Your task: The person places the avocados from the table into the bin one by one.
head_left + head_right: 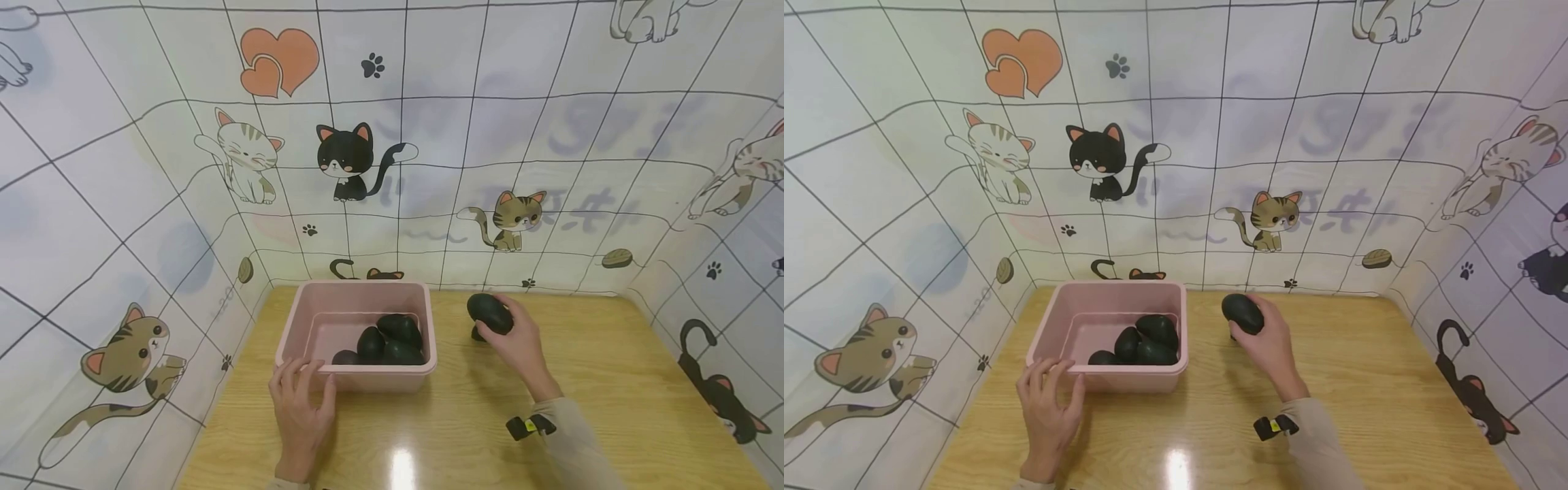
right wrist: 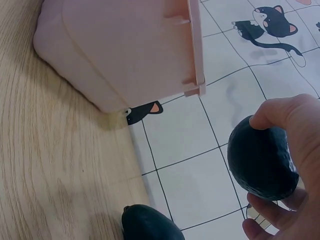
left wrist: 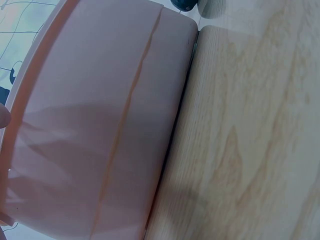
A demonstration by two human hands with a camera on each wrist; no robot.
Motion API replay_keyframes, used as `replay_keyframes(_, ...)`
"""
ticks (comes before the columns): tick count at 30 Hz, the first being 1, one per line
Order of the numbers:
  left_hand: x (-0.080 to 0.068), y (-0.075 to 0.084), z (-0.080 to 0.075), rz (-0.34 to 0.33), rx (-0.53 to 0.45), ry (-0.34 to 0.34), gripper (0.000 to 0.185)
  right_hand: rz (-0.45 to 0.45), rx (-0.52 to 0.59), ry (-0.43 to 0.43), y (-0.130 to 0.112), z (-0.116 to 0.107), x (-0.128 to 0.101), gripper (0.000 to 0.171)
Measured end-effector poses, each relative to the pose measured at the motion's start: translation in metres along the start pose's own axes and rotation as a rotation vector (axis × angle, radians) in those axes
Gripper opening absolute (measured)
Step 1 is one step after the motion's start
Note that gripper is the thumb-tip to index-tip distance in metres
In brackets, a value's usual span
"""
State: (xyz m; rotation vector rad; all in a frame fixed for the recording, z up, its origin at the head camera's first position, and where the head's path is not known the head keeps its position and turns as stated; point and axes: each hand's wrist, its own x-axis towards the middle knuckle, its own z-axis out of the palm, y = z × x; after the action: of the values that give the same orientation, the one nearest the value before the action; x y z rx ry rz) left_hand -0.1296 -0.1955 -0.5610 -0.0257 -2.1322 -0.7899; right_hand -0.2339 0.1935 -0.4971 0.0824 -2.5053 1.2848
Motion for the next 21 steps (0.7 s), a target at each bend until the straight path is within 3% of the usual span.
replay_keyframes(10,0.002,0.0,0.001,0.028,-0.008,0.037,0.029,-0.041,0.017,-0.018,-0.012,0.006,0.0,0.069)
replay_keyframes(21,0.001,0.0,0.001,0.019,-0.004,0.02,0.029,-0.058,0.058,-0.033,-0.025,0.011,0.001,0.066)
